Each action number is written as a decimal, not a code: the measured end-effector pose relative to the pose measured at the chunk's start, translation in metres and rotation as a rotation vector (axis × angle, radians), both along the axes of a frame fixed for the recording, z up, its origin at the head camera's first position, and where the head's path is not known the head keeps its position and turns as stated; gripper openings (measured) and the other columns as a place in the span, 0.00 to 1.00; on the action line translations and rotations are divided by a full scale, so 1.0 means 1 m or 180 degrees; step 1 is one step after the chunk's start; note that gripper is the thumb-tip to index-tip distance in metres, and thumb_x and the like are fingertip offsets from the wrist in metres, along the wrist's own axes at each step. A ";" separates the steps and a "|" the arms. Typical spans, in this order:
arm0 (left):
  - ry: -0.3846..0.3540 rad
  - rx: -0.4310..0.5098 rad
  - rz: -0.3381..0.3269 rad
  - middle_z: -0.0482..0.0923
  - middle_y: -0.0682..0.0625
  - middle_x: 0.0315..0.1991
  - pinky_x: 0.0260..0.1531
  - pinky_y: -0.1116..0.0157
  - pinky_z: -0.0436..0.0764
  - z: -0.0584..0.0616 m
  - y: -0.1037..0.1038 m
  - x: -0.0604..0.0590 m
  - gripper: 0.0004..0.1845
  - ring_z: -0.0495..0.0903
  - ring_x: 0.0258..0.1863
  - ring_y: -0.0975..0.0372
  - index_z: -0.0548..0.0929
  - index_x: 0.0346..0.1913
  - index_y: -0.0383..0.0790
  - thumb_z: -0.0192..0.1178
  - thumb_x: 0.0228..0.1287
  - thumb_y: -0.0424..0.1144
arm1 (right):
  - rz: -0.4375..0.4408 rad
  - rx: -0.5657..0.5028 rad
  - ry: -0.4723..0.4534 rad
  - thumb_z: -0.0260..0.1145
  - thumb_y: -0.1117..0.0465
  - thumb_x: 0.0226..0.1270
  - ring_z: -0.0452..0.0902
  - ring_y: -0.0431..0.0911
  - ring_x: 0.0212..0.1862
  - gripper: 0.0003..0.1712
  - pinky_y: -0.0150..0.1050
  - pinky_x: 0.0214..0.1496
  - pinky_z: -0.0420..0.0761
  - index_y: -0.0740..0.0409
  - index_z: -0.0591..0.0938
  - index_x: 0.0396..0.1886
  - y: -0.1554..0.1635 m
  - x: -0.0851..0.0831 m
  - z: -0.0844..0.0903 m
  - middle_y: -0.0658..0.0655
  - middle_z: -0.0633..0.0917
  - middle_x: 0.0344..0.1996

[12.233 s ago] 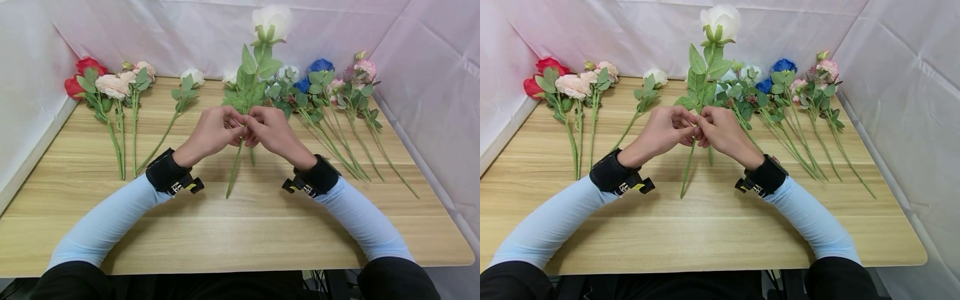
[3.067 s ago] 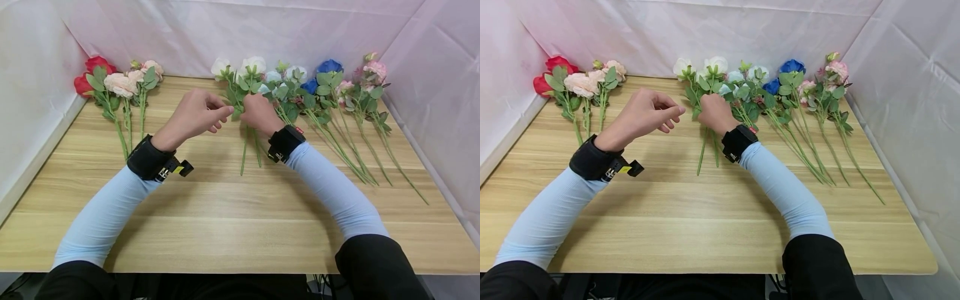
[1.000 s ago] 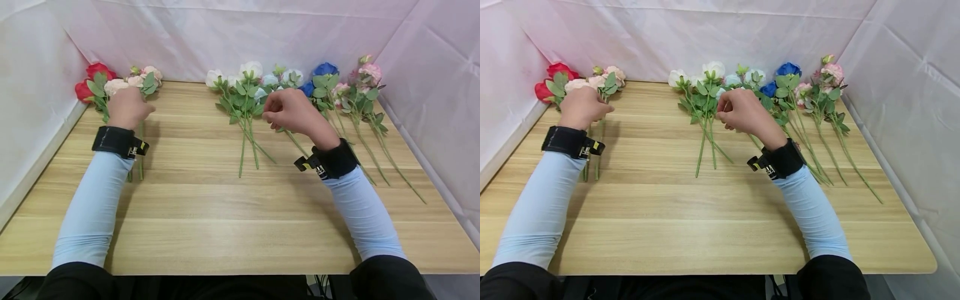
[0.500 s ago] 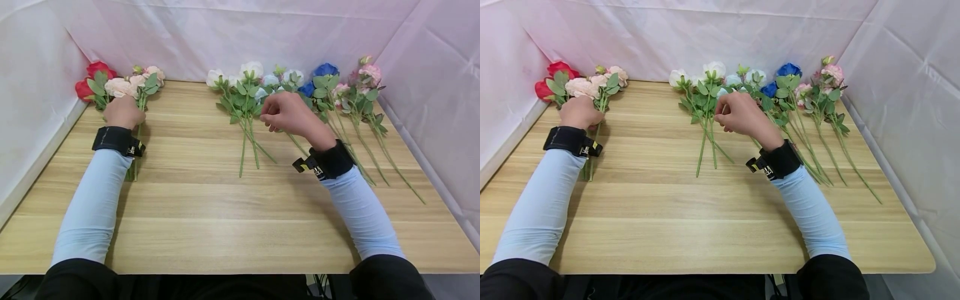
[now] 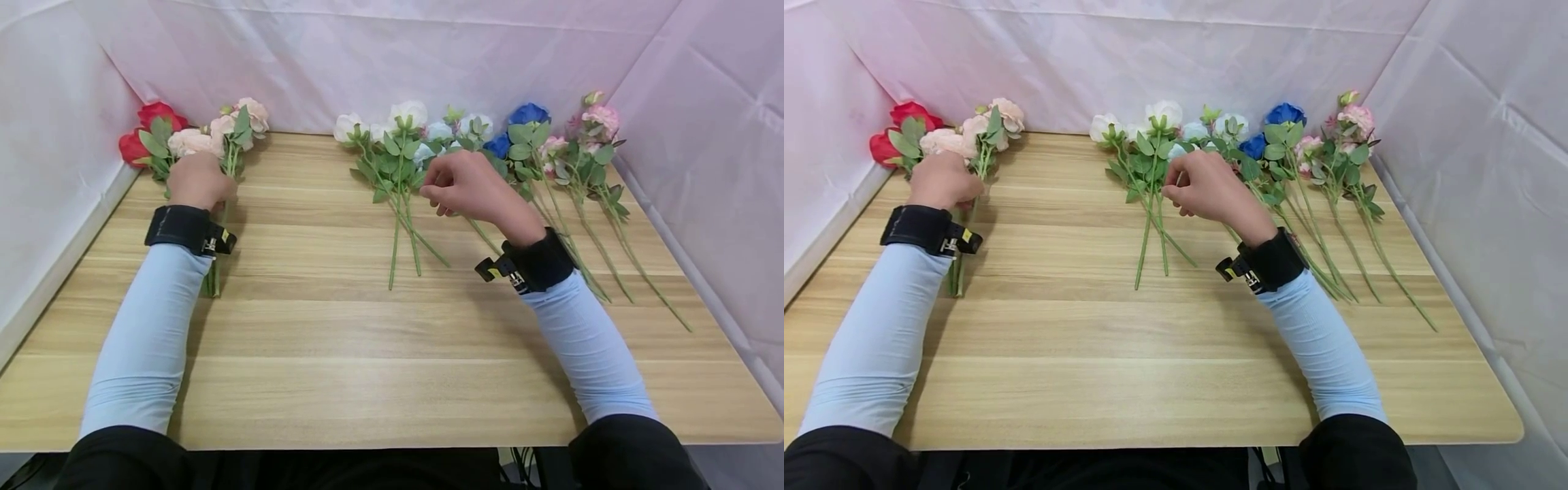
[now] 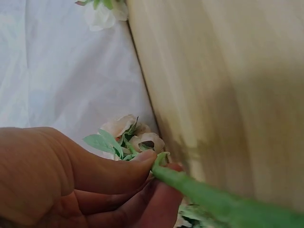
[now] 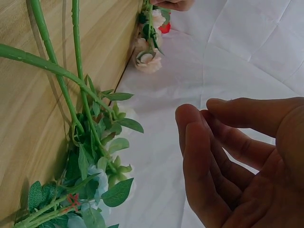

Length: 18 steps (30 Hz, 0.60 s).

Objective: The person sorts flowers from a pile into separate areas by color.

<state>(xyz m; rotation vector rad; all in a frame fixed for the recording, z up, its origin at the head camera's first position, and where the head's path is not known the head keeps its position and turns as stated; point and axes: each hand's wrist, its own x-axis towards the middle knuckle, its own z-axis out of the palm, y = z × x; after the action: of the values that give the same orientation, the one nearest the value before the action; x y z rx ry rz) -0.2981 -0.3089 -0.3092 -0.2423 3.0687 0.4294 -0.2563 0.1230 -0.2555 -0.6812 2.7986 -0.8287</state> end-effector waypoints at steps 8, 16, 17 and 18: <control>0.0326 -0.0012 0.0056 0.79 0.31 0.31 0.33 0.44 0.75 0.023 0.009 0.006 0.21 0.79 0.45 0.33 0.76 0.19 0.31 0.57 0.64 0.43 | 0.0008 0.0009 -0.0008 0.65 0.57 0.76 0.88 0.45 0.29 0.08 0.38 0.32 0.87 0.57 0.86 0.41 -0.001 0.000 -0.001 0.57 0.90 0.30; 0.0743 -0.0061 0.0096 0.64 0.46 0.15 0.21 0.53 0.65 0.044 0.020 0.016 0.19 0.75 0.33 0.39 0.69 0.12 0.36 0.52 0.60 0.37 | -0.0069 0.0010 -0.0036 0.63 0.55 0.78 0.89 0.51 0.32 0.11 0.40 0.32 0.88 0.56 0.86 0.43 0.000 0.001 0.002 0.57 0.89 0.32; 0.0752 -0.0050 0.0088 0.63 0.47 0.13 0.22 0.54 0.64 0.047 0.021 0.017 0.20 0.74 0.32 0.40 0.70 0.11 0.36 0.52 0.61 0.37 | -0.0070 0.0005 -0.0046 0.63 0.55 0.78 0.89 0.52 0.33 0.11 0.40 0.32 0.88 0.56 0.86 0.43 0.001 0.001 0.002 0.57 0.89 0.32; 0.0753 -0.0028 0.0079 0.63 0.47 0.12 0.22 0.54 0.64 0.049 0.023 0.019 0.21 0.74 0.32 0.40 0.70 0.11 0.36 0.53 0.62 0.38 | -0.0072 -0.0002 -0.0056 0.63 0.55 0.78 0.89 0.54 0.34 0.11 0.41 0.33 0.88 0.56 0.86 0.43 0.001 0.001 0.002 0.57 0.89 0.32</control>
<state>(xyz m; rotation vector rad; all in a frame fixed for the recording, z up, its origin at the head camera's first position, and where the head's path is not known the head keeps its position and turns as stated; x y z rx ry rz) -0.2794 -0.2859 -0.2604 -0.2469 3.3023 0.4786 -0.2554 0.1242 -0.2530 -0.6407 2.7956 -0.8356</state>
